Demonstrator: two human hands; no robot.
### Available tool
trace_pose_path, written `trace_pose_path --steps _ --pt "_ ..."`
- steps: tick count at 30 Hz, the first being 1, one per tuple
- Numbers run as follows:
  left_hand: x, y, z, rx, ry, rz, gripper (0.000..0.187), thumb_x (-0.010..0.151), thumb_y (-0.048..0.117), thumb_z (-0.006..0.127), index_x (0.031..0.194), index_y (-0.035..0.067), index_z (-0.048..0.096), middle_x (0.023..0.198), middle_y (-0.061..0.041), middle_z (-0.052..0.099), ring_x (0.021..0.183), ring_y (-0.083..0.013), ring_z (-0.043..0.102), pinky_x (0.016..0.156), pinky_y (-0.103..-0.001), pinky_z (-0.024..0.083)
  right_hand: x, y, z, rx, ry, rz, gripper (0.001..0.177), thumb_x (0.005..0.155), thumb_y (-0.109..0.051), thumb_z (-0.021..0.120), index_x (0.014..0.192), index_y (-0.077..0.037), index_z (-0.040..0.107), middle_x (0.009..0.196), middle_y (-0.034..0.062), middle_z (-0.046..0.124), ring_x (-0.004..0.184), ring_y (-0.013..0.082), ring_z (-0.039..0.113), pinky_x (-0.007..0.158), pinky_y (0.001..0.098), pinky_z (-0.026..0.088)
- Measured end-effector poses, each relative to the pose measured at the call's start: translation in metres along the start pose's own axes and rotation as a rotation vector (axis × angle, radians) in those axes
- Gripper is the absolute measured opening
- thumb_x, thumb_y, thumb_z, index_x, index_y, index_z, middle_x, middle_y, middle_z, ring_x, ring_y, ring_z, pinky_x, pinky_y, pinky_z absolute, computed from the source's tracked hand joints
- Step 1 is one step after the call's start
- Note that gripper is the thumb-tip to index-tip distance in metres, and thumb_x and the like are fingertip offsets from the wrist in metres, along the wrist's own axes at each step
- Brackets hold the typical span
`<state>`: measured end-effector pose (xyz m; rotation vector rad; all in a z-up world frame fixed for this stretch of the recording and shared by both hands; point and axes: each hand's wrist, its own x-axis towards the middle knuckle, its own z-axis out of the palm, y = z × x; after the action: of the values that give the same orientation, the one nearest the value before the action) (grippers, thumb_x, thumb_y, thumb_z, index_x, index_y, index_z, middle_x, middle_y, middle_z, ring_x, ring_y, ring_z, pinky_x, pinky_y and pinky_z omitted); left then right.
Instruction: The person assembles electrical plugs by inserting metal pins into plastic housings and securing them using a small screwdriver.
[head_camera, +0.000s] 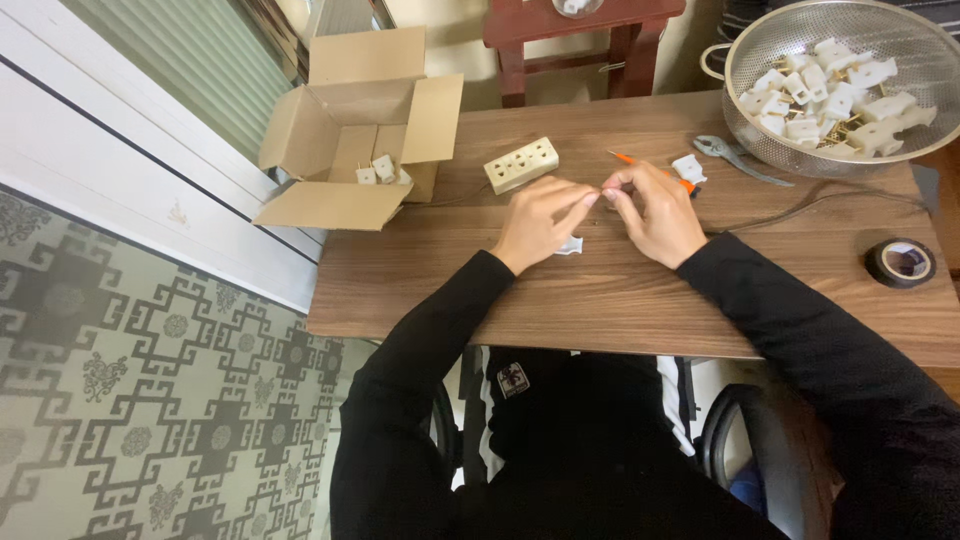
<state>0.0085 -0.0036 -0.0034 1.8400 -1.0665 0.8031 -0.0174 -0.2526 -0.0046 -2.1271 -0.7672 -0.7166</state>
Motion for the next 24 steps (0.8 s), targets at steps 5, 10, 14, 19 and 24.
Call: trace_pose_path --steps 5,10,14,19,24 --pt "0.007 0.003 -0.005 -0.192 -0.005 -0.179 0.016 0.117 0.018 0.078 0.124 0.017 0.092 0.098 -0.005 0.088 0.084 -0.0234 0.082 0.077 -0.037 0.066 0.006 -0.003 -0.003 0.001 -0.011 -0.059 0.013 0.117 -0.011 0.086 0.126 -0.006 0.077 0.110 0.0126 0.078 0.104 0.0414 0.081 0.094 0.0539 0.064" --pt "0.002 0.014 -0.009 -0.212 -0.159 -0.380 0.024 0.118 0.022 0.073 0.116 0.007 0.091 0.117 -0.006 0.093 0.100 -0.0150 0.083 0.093 -0.031 0.062 0.006 -0.017 -0.015 -0.039 -0.076 -0.130 0.005 0.131 -0.003 0.074 0.126 -0.002 0.074 0.118 0.0161 0.076 0.107 0.0380 0.071 0.102 0.0464 0.053" --pt "0.013 0.016 -0.018 -0.109 -0.071 -0.116 0.009 0.115 0.017 0.083 0.120 0.009 0.086 0.107 -0.006 0.087 0.086 -0.0169 0.076 0.076 -0.030 0.062 0.018 -0.021 -0.020 0.041 -0.073 -0.248 0.010 0.132 0.002 0.078 0.127 0.011 0.078 0.121 0.0253 0.076 0.109 0.0402 0.069 0.098 0.0488 0.057" --pt "0.011 0.022 -0.037 0.124 -0.069 0.133 0.008 0.115 0.015 0.087 0.112 0.009 0.082 0.103 -0.005 0.083 0.088 -0.0209 0.076 0.079 -0.033 0.060 0.012 -0.012 -0.011 0.098 -0.131 -0.235 0.007 0.130 0.004 0.082 0.129 0.010 0.084 0.123 0.0237 0.078 0.112 0.0393 0.075 0.102 0.0488 0.062" --pt "-0.015 0.012 -0.045 0.088 -0.226 0.035 0.005 0.117 0.018 0.086 0.117 0.012 0.086 0.105 -0.002 0.085 0.090 -0.0185 0.075 0.080 -0.034 0.061 0.010 -0.012 -0.003 0.128 -0.264 -0.256 0.009 0.126 -0.008 0.087 0.128 0.000 0.087 0.122 0.0143 0.084 0.114 0.0364 0.072 0.112 0.0505 0.048"
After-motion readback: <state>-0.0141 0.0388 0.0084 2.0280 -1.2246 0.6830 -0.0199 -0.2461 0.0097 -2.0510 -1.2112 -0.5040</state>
